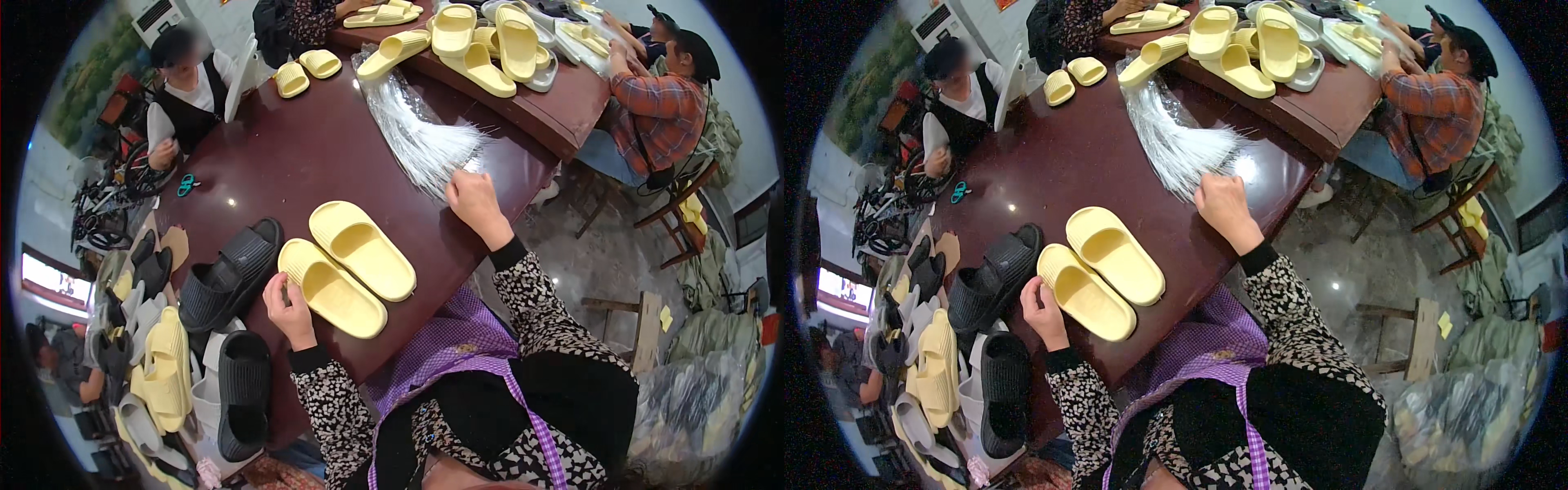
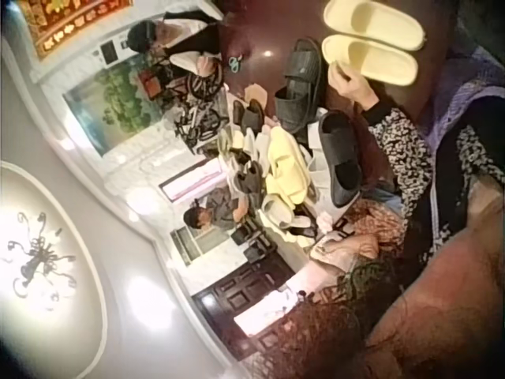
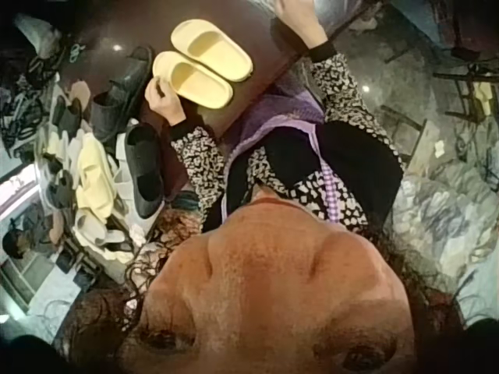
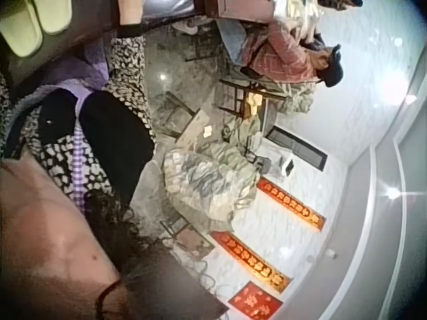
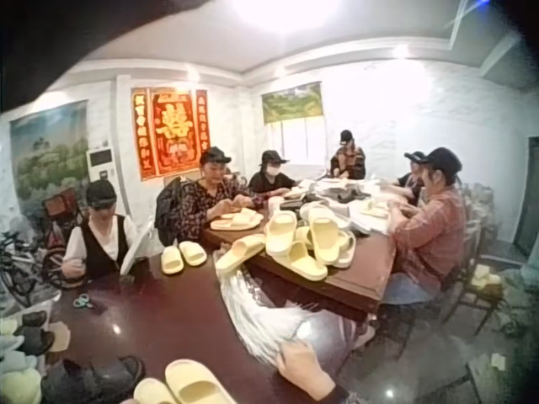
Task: The person secures pairs of slippers together by picking up plastic fasteners from a pile and threading them through the slippers by hand.
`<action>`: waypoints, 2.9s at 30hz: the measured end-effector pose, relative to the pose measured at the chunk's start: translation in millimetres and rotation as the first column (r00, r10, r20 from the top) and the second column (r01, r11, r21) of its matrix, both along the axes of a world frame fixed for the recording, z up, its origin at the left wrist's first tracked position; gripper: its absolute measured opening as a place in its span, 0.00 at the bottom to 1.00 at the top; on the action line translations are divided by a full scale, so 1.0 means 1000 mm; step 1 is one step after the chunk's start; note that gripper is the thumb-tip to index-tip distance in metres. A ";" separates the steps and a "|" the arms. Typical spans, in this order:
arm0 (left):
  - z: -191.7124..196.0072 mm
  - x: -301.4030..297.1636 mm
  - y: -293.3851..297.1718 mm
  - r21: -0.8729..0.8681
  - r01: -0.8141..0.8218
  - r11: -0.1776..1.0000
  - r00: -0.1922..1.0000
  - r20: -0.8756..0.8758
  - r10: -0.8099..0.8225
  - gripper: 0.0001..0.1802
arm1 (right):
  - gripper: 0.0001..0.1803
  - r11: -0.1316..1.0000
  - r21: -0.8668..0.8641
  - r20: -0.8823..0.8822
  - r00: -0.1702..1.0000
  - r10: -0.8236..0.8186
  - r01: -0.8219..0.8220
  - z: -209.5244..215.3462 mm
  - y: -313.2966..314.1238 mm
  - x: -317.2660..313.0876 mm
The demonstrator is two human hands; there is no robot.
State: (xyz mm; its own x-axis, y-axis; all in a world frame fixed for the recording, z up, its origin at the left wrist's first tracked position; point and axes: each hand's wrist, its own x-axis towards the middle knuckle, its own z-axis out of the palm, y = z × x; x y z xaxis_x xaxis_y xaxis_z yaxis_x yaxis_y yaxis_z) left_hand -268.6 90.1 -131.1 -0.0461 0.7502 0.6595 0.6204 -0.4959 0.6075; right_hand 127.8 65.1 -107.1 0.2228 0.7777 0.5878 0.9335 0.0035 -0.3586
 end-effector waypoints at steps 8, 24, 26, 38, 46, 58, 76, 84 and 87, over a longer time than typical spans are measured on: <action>0.047 0.051 -0.025 0.157 -0.031 0.987 0.999 0.045 0.024 0.11 | 0.06 0.986 -0.042 -0.221 0.964 0.146 -0.159 0.011 -0.048 0.002; 0.040 0.195 -0.047 -0.081 0.697 0.712 0.717 0.100 -0.690 0.08 | 0.03 0.794 0.004 -0.751 0.522 0.404 -0.608 0.076 -0.111 -0.005; 0.042 0.189 -0.051 -0.075 0.667 0.741 0.744 0.130 -0.656 0.08 | 0.04 0.762 0.013 -0.793 0.457 0.402 -0.648 0.078 -0.115 0.005; 0.060 0.168 -0.069 -0.117 0.607 0.786 0.780 0.274 -0.562 0.05 | 0.06 0.683 0.269 -0.741 0.307 0.597 -0.679 0.082 -0.103 0.008; 0.038 0.156 -0.077 -0.310 0.614 0.726 0.658 0.709 -0.254 0.04 | 0.14 0.711 0.115 -0.756 0.403 0.515 -0.694 0.040 -0.049 0.008; 0.039 0.118 -0.100 -0.346 0.567 0.747 0.545 0.838 -0.025 0.05 | 0.26 0.947 -0.253 0.255 0.931 0.262 -0.197 -0.028 0.026 -0.009; 0.062 0.104 -0.109 -0.398 0.596 0.697 0.485 0.871 0.083 0.08 | 0.14 0.659 0.211 -0.116 0.651 0.750 -0.722 0.058 -0.051 -0.081; 0.074 0.130 -0.125 -0.505 0.495 0.707 0.762 0.643 -0.074 0.06 | 0.05 0.620 0.308 -0.447 0.465 0.764 -0.722 0.050 -0.067 -0.120; 0.072 0.132 -0.123 -0.453 0.517 0.726 0.734 0.672 -0.103 0.06 | 0.03 0.644 0.321 -0.521 0.438 0.733 -0.694 0.058 -0.069 -0.115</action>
